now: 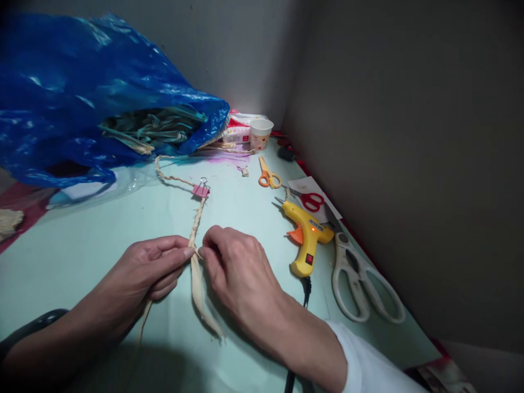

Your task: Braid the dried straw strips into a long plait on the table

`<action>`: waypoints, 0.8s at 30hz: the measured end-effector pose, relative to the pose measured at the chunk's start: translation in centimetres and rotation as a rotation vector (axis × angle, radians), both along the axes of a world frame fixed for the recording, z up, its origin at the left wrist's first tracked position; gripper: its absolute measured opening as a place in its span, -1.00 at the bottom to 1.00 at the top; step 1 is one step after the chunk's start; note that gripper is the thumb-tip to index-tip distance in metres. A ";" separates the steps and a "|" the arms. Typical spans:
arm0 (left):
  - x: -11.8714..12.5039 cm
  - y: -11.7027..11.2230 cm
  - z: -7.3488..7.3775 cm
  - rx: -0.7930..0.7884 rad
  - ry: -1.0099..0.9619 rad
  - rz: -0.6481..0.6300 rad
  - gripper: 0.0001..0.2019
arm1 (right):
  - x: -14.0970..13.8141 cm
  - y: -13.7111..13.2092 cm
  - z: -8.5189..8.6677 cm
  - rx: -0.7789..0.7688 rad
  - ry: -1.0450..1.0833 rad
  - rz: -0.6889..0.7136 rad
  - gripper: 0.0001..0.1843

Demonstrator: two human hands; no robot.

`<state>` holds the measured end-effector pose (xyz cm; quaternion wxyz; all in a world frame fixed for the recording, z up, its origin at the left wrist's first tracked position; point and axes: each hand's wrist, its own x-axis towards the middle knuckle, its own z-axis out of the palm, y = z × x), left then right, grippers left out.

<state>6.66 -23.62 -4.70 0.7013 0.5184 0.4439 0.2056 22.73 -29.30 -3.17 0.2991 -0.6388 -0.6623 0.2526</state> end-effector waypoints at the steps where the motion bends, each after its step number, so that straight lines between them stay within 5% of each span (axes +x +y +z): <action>1: -0.1 0.0 -0.1 0.002 -0.004 0.005 -0.75 | 0.0 -0.1 0.0 -0.013 0.014 0.012 -0.85; 12: 0.0 0.0 0.0 0.013 -0.003 -0.003 -0.77 | 0.4 -0.4 0.4 -0.138 -0.001 0.088 -0.75; 24: 0.5 -0.4 0.2 0.084 0.098 0.023 -0.85 | 0.2 0.2 0.4 -0.073 -0.020 -0.019 -0.85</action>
